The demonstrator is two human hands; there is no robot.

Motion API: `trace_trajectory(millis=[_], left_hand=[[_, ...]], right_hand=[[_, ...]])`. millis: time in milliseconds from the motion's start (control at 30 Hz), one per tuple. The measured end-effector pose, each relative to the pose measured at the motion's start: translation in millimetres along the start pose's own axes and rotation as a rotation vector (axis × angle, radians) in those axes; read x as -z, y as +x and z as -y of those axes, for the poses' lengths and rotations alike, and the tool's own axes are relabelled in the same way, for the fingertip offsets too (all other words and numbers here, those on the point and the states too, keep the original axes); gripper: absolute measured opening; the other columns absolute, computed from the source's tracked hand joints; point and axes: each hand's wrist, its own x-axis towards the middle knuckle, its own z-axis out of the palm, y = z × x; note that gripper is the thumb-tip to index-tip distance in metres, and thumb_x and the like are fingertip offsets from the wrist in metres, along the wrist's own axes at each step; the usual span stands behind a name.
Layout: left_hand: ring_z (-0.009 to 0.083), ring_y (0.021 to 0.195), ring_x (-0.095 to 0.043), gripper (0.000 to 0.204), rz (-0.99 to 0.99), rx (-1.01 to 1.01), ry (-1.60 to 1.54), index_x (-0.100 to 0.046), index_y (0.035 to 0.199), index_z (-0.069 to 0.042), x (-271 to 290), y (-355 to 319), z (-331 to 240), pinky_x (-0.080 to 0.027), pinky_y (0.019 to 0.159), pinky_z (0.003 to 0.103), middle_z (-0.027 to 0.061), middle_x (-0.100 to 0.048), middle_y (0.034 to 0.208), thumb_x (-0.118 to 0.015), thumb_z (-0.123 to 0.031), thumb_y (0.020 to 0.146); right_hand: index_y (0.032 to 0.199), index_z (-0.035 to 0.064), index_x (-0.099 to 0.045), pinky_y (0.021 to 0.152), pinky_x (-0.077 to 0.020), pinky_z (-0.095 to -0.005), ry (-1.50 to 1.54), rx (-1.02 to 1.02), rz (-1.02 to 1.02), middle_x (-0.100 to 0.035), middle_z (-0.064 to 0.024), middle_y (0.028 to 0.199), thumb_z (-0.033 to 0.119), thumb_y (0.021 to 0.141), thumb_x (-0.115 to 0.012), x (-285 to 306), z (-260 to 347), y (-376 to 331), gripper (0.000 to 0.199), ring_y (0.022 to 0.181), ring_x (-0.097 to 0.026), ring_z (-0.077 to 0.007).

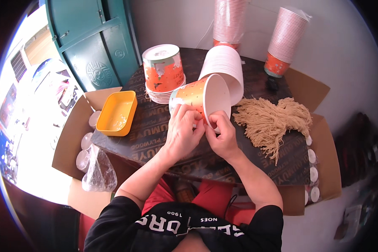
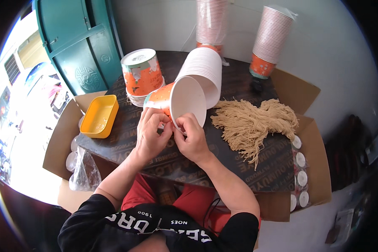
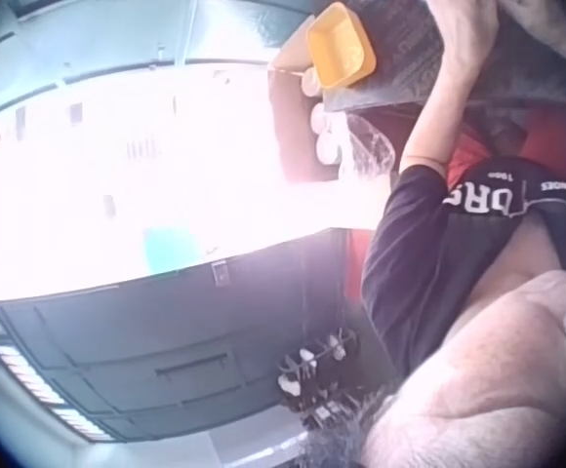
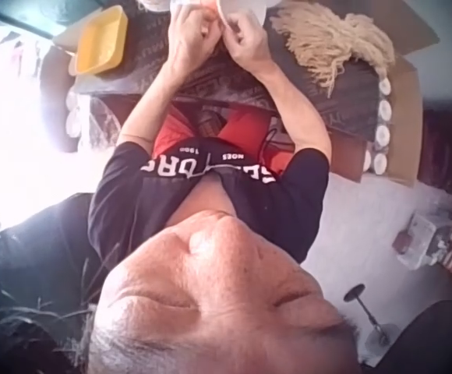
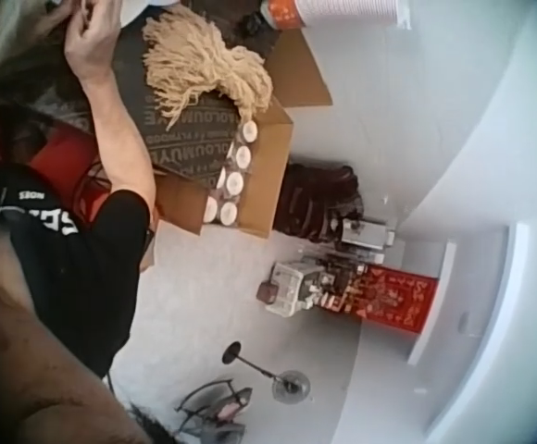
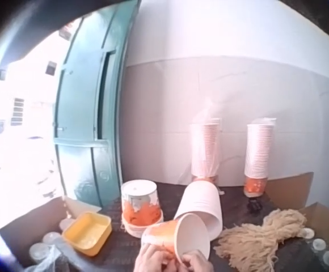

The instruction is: The recorder is threading string through the rim of paper buckets to attach handles.

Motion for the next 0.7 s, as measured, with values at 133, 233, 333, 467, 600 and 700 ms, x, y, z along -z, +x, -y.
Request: trace_trajectory(millis=[133,233,333,467,600,700], left_hand=[[0.0283,0.081,-0.060,0.020,-0.033,0.107,-0.109,-0.058,0.086,-0.003,20.6,-4.2,-0.2,-0.049,0.070,0.036,0.0107,-0.059,0.086,-0.070,0.007,0.073],[0.0262,0.081,-0.060,0.017,-0.042,0.152,-0.080,-0.058,0.084,-0.002,41.4,-9.6,13.8,-0.049,0.071,0.033,0.0107,-0.059,0.087,-0.068,0.007,0.074],[0.0204,0.078,-0.061,0.008,-0.046,0.306,0.079,-0.061,0.082,-0.001,89.4,-7.0,39.6,-0.050,0.071,0.032,0.0098,-0.060,0.084,-0.066,0.004,0.079],[0.0333,0.080,-0.065,0.012,0.017,0.565,0.378,-0.065,0.075,0.001,155.2,-5.4,103.5,-0.052,0.074,0.040,0.0164,-0.064,0.081,-0.065,-0.010,0.079],[0.0365,0.083,-0.067,0.013,0.128,0.691,0.512,-0.069,0.080,0.002,192.7,-11.9,147.0,-0.053,0.079,0.043,0.0194,-0.068,0.085,-0.064,-0.010,0.078],[0.0370,0.081,-0.068,0.016,0.214,0.664,0.517,-0.069,0.083,0.002,193.3,-10.3,160.8,-0.053,0.076,0.044,0.0213,-0.069,0.083,-0.059,-0.011,0.080]], right_hand=[[0.095,-0.0007,-0.054,0.067,-0.0486,-0.0300,-0.026,-0.024,0.021,-0.057,-0.0108,0.090,-0.008,0.083,-0.066,1.9,1.8,-0.4,0.018,0.075,-0.058,-0.0212],[0.094,-0.0002,-0.055,0.059,-0.0475,-0.0343,-0.077,0.032,0.003,-0.057,-0.0136,0.089,-0.007,0.084,-0.064,6.7,-1.2,1.3,0.015,0.069,-0.059,-0.0280],[0.097,-0.0003,-0.057,0.067,-0.0491,-0.0389,-0.182,0.069,0.074,-0.058,-0.0145,0.092,-0.006,0.083,-0.066,24.9,6.4,10.2,0.018,0.078,-0.060,-0.0330],[0.092,0.0028,-0.062,0.074,-0.0457,-0.0415,-0.356,0.228,0.196,-0.059,-0.0105,0.089,-0.003,0.080,-0.068,45.7,33.9,24.9,0.016,0.083,-0.058,-0.0315],[0.093,0.0037,-0.062,0.074,-0.0460,-0.0411,-0.392,0.337,0.317,-0.058,-0.0094,0.089,-0.003,0.077,-0.068,47.3,51.0,19.8,0.019,0.083,-0.058,-0.0298],[0.095,0.0043,-0.063,0.078,-0.0461,-0.0416,-0.316,0.343,0.327,-0.058,-0.0084,0.091,-0.004,0.073,-0.072,44.1,51.0,7.7,0.025,0.085,-0.058,-0.0302]])
